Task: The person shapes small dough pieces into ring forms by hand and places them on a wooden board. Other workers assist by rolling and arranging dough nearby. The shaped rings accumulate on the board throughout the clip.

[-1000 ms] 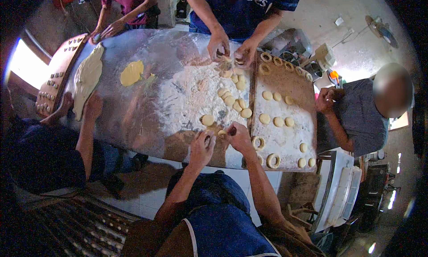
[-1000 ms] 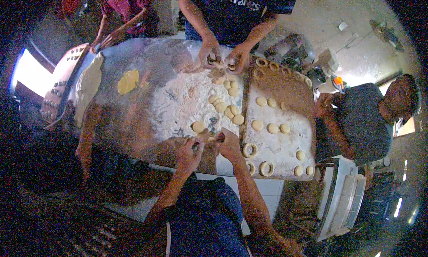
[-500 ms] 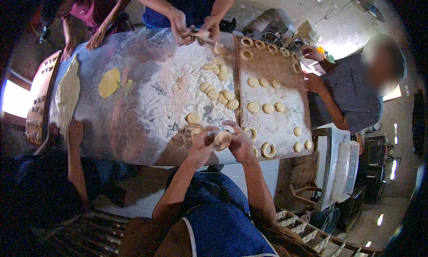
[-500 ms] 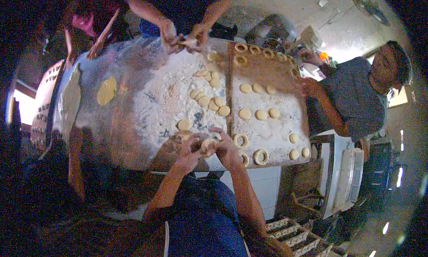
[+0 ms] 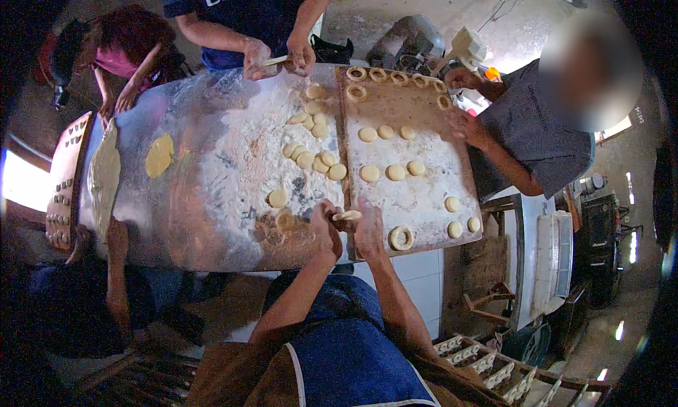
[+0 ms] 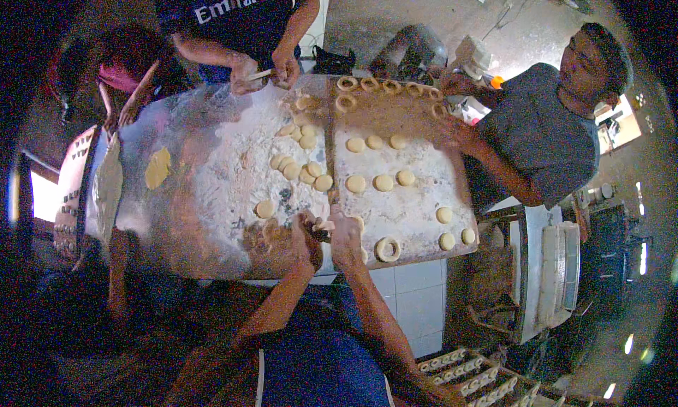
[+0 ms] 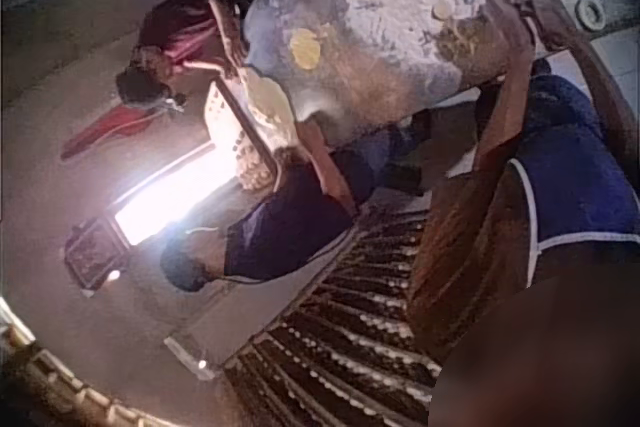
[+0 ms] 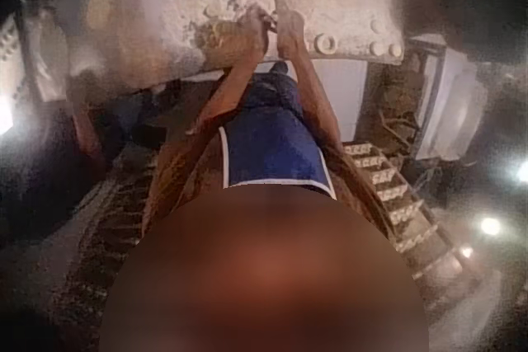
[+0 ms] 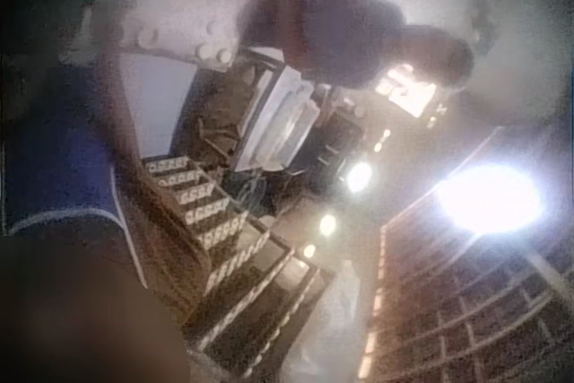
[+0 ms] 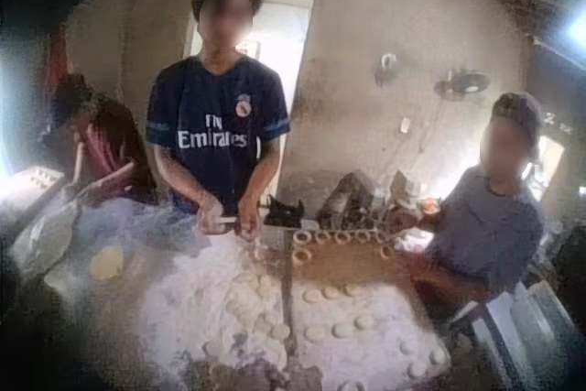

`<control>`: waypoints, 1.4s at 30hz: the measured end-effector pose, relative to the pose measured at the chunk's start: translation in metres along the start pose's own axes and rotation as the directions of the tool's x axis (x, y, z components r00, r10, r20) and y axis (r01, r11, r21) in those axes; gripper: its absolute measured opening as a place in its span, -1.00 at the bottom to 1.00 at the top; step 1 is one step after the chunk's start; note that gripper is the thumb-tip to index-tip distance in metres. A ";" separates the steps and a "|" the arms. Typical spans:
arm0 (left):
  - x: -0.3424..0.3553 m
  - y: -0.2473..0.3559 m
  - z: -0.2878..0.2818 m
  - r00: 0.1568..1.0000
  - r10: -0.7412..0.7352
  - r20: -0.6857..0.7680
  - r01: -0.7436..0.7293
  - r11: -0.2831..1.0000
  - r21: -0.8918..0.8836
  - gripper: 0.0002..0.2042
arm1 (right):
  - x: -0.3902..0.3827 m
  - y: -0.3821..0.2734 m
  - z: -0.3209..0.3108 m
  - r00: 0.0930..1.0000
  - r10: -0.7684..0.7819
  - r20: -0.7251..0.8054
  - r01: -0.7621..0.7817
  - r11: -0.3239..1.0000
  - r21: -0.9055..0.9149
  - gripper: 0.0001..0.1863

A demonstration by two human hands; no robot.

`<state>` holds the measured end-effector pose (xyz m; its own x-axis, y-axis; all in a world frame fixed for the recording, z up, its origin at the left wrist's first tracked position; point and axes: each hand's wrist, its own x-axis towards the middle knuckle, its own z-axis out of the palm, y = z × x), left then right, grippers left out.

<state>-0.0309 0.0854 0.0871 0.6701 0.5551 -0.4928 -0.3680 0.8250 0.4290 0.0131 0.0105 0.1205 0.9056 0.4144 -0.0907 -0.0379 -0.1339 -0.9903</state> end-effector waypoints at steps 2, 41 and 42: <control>0.005 -0.009 0.009 0.968 0.201 0.147 -0.244 0.889 0.387 -0.76 | 0.001 0.001 -0.012 0.991 0.127 -0.050 -0.122 0.989 0.082 -0.42; -0.016 -0.124 0.043 0.924 0.324 0.205 -0.378 0.679 0.629 -0.69 | 0.008 0.026 -0.164 0.928 -0.308 0.211 0.281 0.948 0.148 -0.48; -0.003 -0.125 0.042 0.928 0.338 0.160 -0.367 0.746 0.555 -0.68 | 0.011 -0.007 -0.168 0.929 -0.196 0.314 0.249 0.958 -0.141 -0.68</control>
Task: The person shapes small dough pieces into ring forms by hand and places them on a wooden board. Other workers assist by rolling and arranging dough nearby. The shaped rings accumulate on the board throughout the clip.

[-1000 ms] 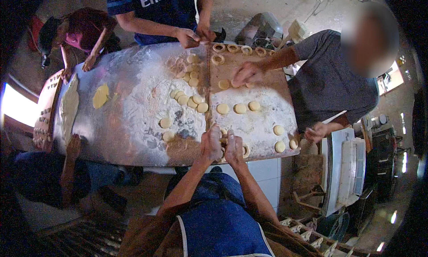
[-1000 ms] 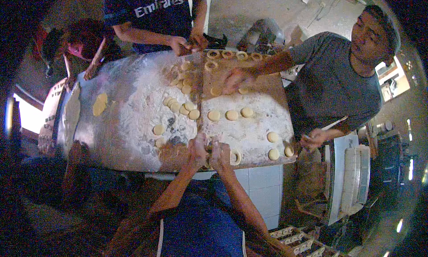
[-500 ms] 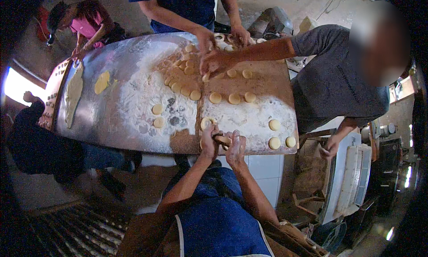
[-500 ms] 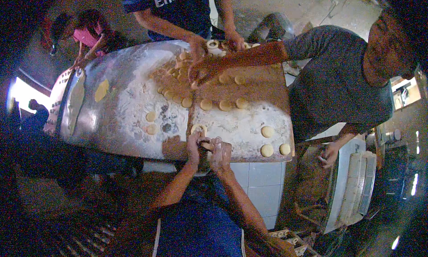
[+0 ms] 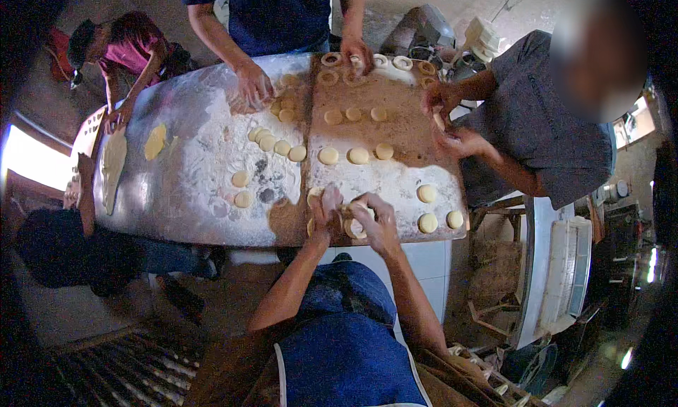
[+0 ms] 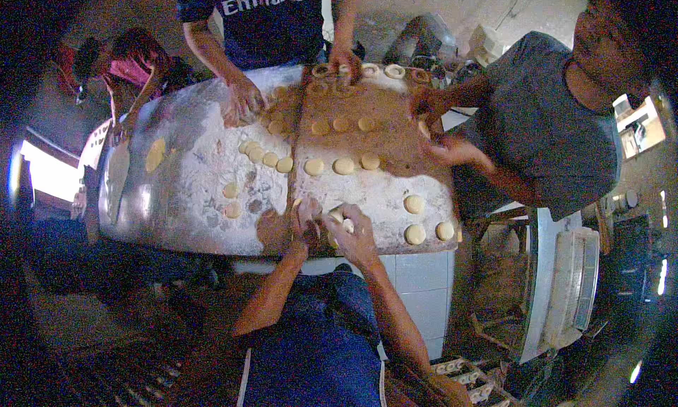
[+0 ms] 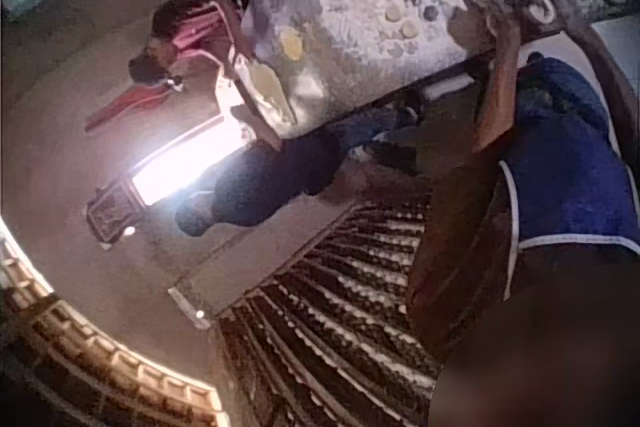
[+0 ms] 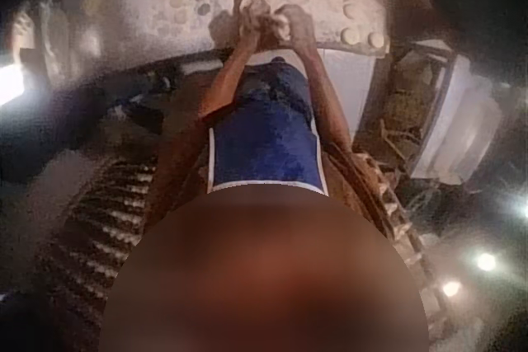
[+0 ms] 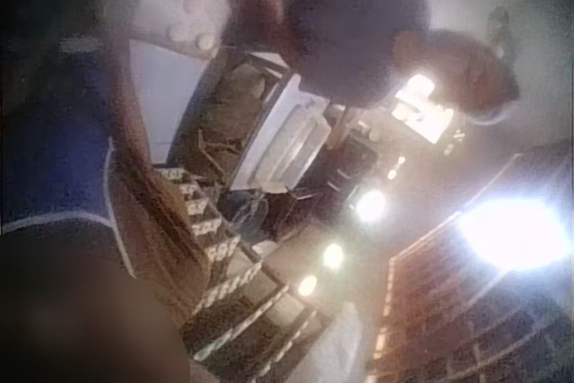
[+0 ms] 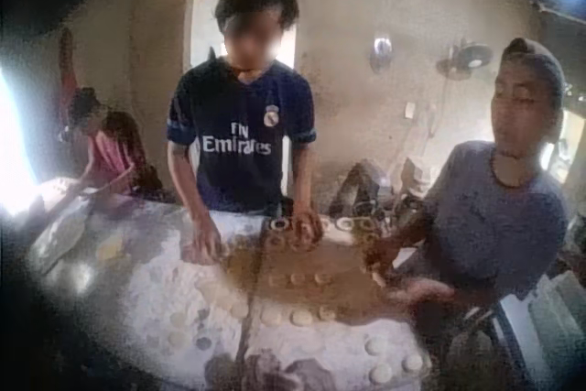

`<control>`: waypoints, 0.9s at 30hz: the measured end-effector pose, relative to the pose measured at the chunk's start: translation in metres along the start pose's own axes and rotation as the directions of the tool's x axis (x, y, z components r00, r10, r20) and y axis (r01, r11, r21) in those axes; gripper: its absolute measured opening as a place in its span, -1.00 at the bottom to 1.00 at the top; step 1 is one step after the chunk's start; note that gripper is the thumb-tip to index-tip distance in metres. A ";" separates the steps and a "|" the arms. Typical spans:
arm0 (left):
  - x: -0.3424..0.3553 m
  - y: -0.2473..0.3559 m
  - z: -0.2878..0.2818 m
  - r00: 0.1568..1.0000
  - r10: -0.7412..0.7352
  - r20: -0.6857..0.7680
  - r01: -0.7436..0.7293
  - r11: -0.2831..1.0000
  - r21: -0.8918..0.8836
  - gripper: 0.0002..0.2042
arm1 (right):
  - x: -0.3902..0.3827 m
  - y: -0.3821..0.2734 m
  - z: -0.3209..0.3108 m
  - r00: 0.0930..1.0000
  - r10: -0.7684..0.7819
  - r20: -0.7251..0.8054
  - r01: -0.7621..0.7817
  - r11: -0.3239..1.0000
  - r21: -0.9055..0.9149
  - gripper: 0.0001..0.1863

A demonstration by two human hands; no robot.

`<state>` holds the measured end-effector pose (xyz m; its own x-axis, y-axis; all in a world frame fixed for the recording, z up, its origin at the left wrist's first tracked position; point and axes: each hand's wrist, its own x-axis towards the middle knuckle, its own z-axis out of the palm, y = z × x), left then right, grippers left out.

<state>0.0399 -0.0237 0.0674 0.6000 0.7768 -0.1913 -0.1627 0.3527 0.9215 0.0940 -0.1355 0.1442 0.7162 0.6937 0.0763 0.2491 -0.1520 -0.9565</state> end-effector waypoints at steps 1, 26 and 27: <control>0.006 0.009 0.009 0.997 0.049 0.065 -0.064 0.961 0.269 -0.72 | 0.008 -0.001 -0.005 0.997 0.067 -0.044 -0.070 0.995 -0.069 -0.71; 0.022 0.088 -0.125 0.846 0.398 0.355 -0.512 0.419 0.750 -0.87 | -0.008 0.049 -0.042 0.975 0.055 -0.216 -0.135 0.918 -0.374 -0.72; 0.023 0.092 -0.144 0.857 0.406 0.318 -0.484 0.420 0.768 -0.88 | 0.014 0.031 -0.005 0.995 -0.019 -0.100 -0.022 0.921 -0.389 -0.73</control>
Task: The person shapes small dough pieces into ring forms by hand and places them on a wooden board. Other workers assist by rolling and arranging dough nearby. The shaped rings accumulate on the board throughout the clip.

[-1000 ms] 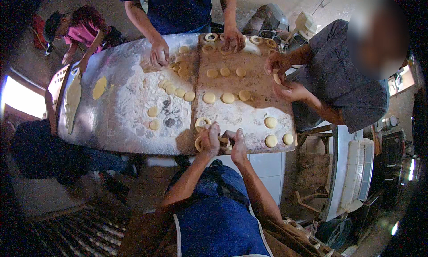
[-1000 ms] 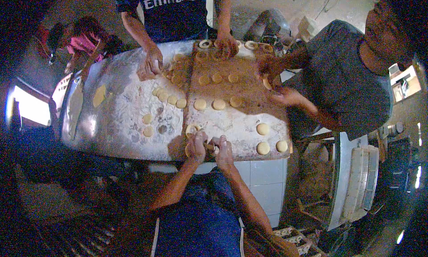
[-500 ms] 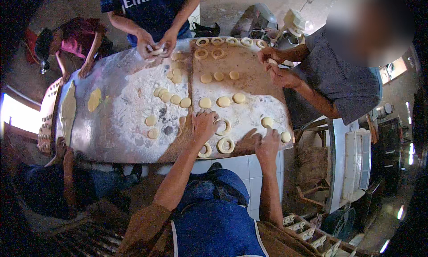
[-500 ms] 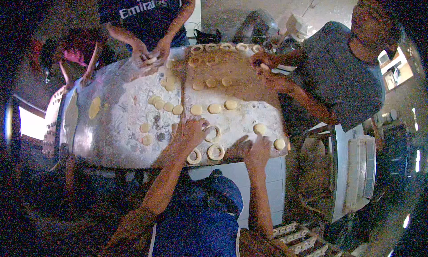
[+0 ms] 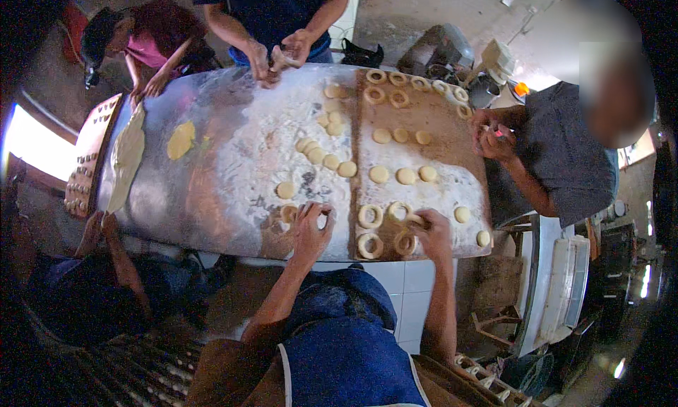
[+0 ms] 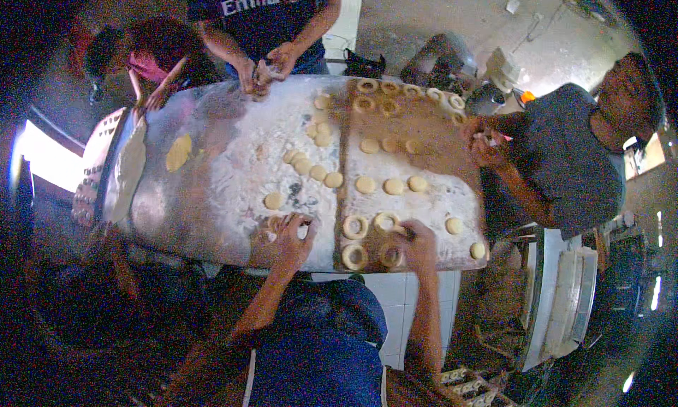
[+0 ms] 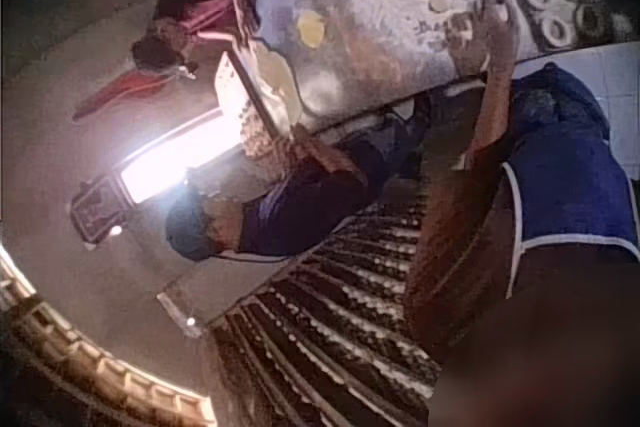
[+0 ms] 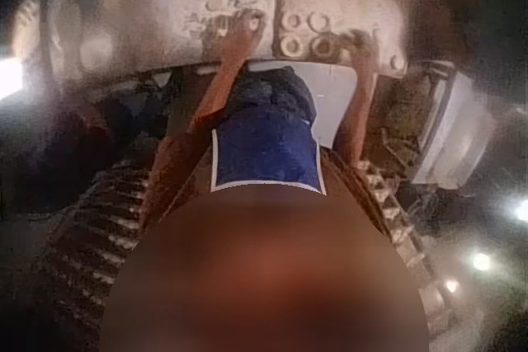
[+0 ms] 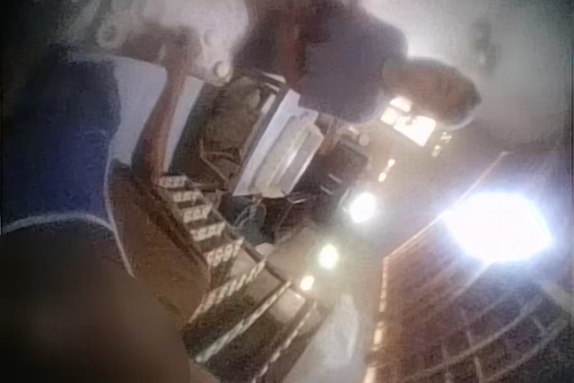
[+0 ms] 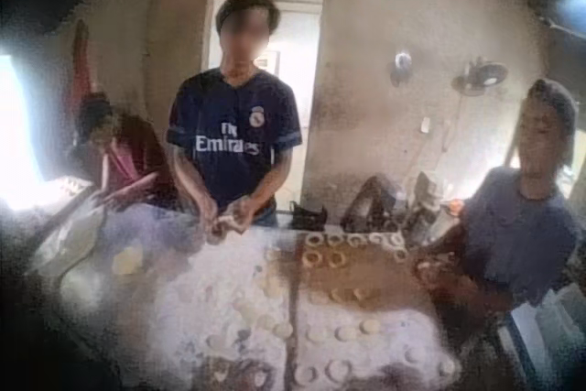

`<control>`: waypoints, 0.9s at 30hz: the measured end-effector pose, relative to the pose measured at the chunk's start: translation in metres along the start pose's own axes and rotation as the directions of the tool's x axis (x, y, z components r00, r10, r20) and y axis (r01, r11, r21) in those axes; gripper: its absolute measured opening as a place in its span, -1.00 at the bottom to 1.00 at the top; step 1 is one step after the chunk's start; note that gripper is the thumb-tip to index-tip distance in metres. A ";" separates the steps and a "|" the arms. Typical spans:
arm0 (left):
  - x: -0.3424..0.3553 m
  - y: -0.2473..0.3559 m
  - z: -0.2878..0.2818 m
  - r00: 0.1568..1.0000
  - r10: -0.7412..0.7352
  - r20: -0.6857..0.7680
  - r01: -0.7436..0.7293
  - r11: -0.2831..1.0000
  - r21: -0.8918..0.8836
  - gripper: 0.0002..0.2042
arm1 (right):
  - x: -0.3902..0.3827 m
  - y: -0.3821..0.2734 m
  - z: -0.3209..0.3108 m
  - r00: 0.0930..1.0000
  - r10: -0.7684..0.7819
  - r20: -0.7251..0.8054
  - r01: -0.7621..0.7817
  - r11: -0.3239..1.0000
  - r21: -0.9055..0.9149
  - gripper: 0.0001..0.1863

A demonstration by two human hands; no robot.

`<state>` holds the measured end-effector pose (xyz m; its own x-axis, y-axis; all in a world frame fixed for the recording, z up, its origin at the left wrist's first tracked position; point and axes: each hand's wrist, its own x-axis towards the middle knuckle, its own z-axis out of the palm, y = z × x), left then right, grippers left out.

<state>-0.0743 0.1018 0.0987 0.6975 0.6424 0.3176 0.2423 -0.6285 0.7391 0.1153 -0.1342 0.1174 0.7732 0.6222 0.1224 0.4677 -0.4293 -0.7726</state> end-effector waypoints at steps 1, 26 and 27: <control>-0.003 -0.014 -0.010 0.999 -0.025 -0.021 0.025 1.000 0.008 -0.89 | 0.018 -0.032 0.033 0.997 -0.013 0.082 0.005 0.996 0.094 -0.72; 0.015 -0.047 -0.040 0.911 -0.378 0.163 0.397 0.697 -0.597 -0.83 | 0.026 -0.137 0.183 0.965 0.164 0.203 -0.232 0.896 0.379 -0.42; 0.014 -0.045 -0.036 0.901 -0.384 0.201 0.397 0.545 -0.738 -0.81 | 0.027 -0.134 0.180 0.955 0.140 0.263 -0.235 0.895 0.378 -0.40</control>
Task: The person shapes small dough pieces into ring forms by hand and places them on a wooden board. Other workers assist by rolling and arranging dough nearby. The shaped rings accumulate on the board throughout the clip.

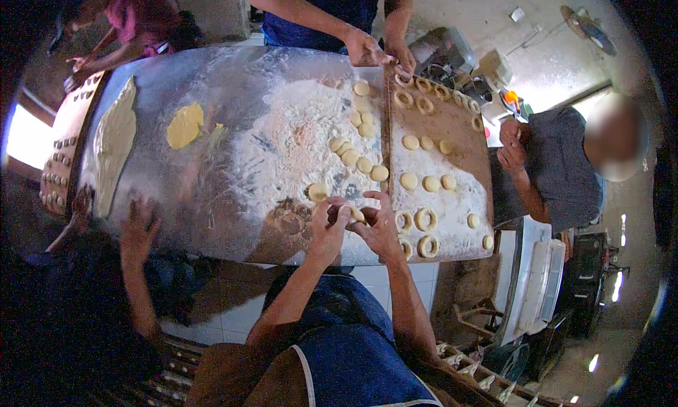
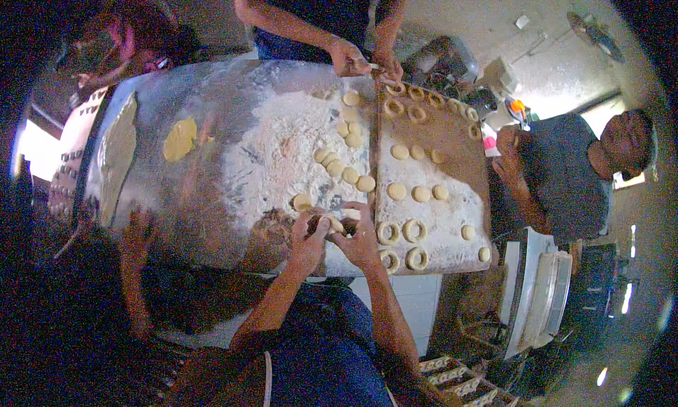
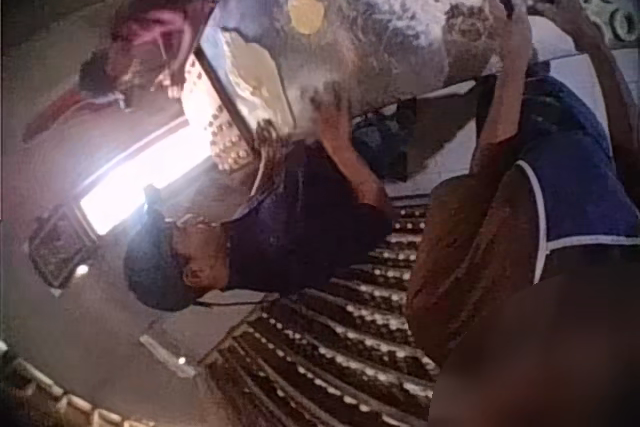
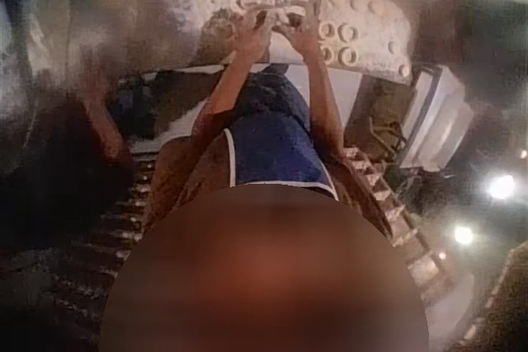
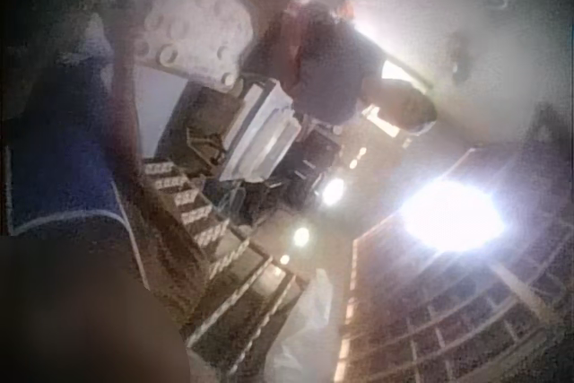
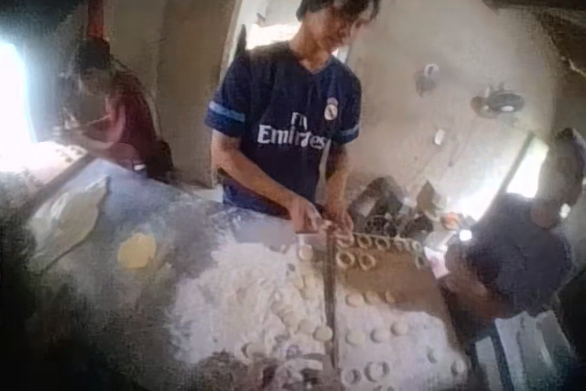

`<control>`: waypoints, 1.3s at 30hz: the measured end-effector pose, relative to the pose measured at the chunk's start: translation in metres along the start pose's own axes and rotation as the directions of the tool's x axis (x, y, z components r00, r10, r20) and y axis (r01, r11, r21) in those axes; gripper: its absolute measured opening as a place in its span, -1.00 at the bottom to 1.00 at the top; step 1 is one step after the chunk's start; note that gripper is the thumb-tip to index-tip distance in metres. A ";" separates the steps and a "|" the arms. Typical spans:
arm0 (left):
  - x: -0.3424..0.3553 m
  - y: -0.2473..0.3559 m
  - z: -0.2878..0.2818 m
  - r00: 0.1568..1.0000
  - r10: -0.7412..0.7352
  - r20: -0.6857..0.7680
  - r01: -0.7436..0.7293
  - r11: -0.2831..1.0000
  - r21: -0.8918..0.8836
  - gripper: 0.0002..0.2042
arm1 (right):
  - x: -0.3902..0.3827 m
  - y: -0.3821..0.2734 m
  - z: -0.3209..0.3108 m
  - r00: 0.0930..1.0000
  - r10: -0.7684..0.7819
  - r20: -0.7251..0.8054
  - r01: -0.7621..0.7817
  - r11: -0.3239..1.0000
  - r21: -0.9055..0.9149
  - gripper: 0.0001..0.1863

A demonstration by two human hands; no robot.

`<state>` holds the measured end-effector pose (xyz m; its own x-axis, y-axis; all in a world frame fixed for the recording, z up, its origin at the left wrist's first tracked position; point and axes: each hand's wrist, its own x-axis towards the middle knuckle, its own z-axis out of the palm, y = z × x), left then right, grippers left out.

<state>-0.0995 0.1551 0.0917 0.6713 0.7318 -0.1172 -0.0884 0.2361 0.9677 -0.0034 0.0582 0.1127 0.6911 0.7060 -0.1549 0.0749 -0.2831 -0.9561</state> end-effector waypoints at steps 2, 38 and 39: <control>-0.005 -0.003 0.002 0.958 -0.275 0.077 0.281 0.861 -0.425 -0.75 | -0.003 0.003 -0.008 0.992 0.026 0.124 -0.046 0.987 0.154 -0.40; -0.082 -0.056 0.204 0.990 -0.138 0.013 0.132 0.915 -0.382 -0.68 | -0.106 0.029 -0.166 0.956 -0.079 -0.282 0.076 0.997 -0.021 -0.40; -0.078 -0.066 0.210 0.969 -0.245 0.032 0.225 0.821 -0.524 -0.69 | -0.108 0.041 -0.170 0.944 -0.097 -0.315 0.111 0.994 0.024 -0.42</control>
<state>0.0085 -0.0523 0.0839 0.6961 0.6306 -0.3432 -0.3072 0.6936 0.6515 0.0477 -0.1402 0.1323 0.8718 0.4893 0.0253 0.1333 -0.1873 -0.9732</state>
